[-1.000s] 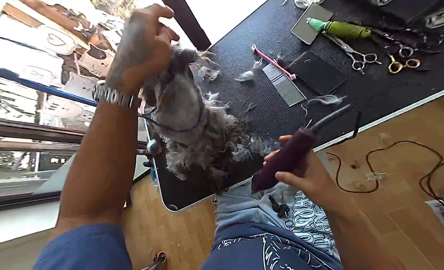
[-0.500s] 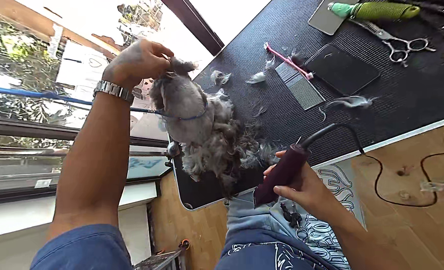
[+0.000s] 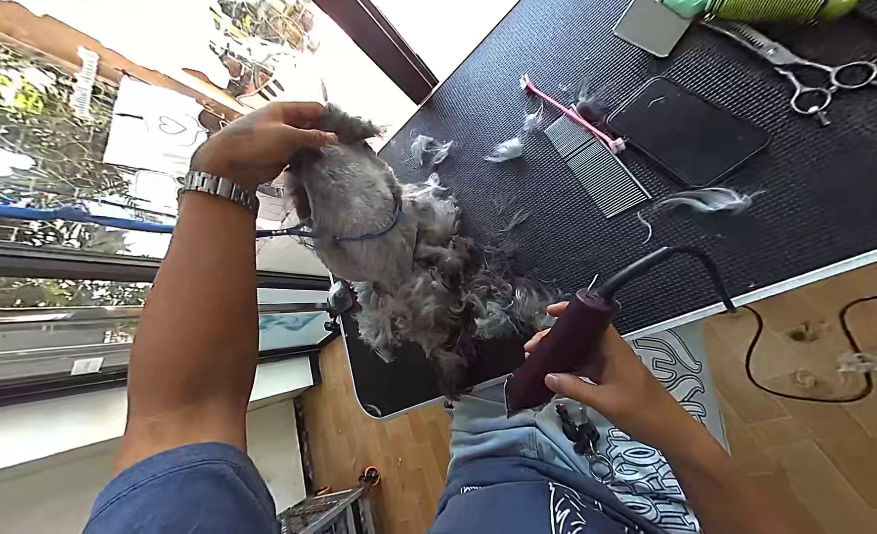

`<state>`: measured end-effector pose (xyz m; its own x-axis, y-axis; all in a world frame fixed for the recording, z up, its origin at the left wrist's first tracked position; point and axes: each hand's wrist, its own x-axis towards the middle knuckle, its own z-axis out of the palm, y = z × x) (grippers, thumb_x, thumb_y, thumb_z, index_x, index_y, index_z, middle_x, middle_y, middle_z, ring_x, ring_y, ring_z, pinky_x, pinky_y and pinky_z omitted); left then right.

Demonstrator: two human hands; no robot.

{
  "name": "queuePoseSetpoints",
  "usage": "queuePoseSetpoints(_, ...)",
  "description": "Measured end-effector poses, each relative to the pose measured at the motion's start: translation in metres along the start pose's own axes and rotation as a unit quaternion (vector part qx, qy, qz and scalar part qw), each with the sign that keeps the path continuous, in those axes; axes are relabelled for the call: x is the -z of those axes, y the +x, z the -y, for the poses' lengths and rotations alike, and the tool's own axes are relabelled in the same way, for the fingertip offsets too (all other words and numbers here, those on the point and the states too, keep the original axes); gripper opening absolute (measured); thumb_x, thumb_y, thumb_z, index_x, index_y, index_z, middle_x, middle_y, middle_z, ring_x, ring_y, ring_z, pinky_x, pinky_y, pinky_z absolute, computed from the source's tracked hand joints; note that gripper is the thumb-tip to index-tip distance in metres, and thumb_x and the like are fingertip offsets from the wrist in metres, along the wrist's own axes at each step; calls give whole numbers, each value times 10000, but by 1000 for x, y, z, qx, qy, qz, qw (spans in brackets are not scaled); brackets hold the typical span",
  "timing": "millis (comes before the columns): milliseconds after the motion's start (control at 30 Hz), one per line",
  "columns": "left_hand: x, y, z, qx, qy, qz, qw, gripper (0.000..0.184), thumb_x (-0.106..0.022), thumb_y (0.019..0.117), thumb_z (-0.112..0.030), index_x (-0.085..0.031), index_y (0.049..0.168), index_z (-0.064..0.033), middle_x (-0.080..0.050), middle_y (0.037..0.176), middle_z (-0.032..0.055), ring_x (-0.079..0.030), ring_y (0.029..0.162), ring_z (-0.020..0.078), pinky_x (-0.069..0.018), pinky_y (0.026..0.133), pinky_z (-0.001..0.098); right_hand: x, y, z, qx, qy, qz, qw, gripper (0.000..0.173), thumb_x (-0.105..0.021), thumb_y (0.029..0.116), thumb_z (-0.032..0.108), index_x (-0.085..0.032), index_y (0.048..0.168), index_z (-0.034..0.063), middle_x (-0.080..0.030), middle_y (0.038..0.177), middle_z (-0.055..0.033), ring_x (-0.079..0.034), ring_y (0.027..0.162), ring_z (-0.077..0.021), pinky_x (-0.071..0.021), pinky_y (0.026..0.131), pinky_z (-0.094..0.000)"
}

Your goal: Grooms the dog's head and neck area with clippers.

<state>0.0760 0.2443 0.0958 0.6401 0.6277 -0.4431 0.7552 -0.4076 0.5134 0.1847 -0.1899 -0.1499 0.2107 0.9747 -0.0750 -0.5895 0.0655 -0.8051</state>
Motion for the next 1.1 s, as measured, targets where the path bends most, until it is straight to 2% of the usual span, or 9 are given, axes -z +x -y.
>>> queuePoseSetpoints(100, -3, -15, 1, -92, -28, 35, 995, 217, -640, 907, -112, -655, 1115, -174, -706, 1026, -65, -675, 899, 36, -591, 782, 254, -4, 2, 0, -1, -8, 4, 1000, 761, -789, 841, 80, -351, 1463, 38, -707, 1201, -120, -716, 1088, -260, -625, 927, -379)
queuePoseSetpoints(233, -18, -37, -8, -227, 49, 54, 971, 201, -673, 870, -158, -724, 1064, -146, -545, 1398, 5, -513, 1297, 124, -479, 1066, 314, -10, 4, 1, 3, 0, 6, 1000, 743, -783, 851, 87, -362, 1462, 53, -704, 1198, -126, -712, 1095, -270, -622, 932, -387)
queuePoseSetpoints(400, -36, -74, -17, -296, 104, 78, 946, 118, -614, 903, -183, -716, 889, -123, -500, 1424, 63, -446, 1362, 169, -425, 1115, 338, -13, 0, -6, 14, -4, 4, 1000, 743, -777, 855, 94, -355, 1465, 51, -707, 1199, -122, -716, 1088, -261, -620, 930, -376)
queuePoseSetpoints(500, -36, -104, -13, -308, 105, 95, 941, 240, -553, 975, -321, -734, 938, -167, -483, 1458, 29, -393, 1418, 178, -389, 1155, 360, -13, -2, -9, 14, 3, 5, 1000, 742, -777, 855, 101, -354, 1462, 53, -707, 1204, -125, -715, 1094, -267, -625, 923, -378)
queuePoseSetpoints(600, -35, -128, -3, -310, 59, 60, 947, 552, -397, 1039, -579, -746, 838, -202, -541, 1477, 33, -296, 1513, 283, -220, 1257, 474, -13, 0, -12, 15, -2, 5, 1000, 743, -782, 858, 142, -363, 1467, 68, -709, 1205, -120, -716, 1090, -273, -630, 904, -380)
queuePoseSetpoints(667, -43, -137, -3, -316, 79, -15, 945, 606, -370, 1078, -518, -701, 725, -153, -618, 1397, 71, -352, 1492, 313, -232, 1266, 493, -15, 3, -13, 16, -3, 10, 1000, 738, -787, 857, 156, -373, 1463, 78, -711, 1198, -122, -717, 1086, -276, -630, 906, -386)
queuePoseSetpoints(733, -55, -139, -2, -322, 115, -99, 934, 462, -528, 1048, -322, -636, 676, -69, -624, 1358, 143, -410, 1456, 325, -296, 1243, 493, -17, 7, -12, 14, -9, 15, 1000, 730, -788, 855, 162, -378, 1454, 88, -713, 1193, -118, -718, 1084, -271, -630, 906, -379)
queuePoseSetpoints(867, -68, -141, 6, -294, 173, -204, 918, 143, -681, 880, -115, -578, 865, -18, -490, 1451, 214, -404, 1439, 298, -382, 1172, 442, -21, 12, -9, 16, -4, 18, 1000, 741, -790, 847, 141, -371, 1455, 82, -715, 1192, -123, -724, 1070, -277, -630, 907, -379)
queuePoseSetpoints(1100, -64, -153, 25, -158, 129, -293, 934, 543, -658, 806, -30, -471, 1310, 44, -569, 1310, 188, -612, 1187, 200, -577, 925, 365, -27, 22, -7, 32, 4, -8, 999, 737, -784, 844, 138, -363, 1445, 72, -721, 1175, -120, -727, 1061, -266, -631, 902, -370)
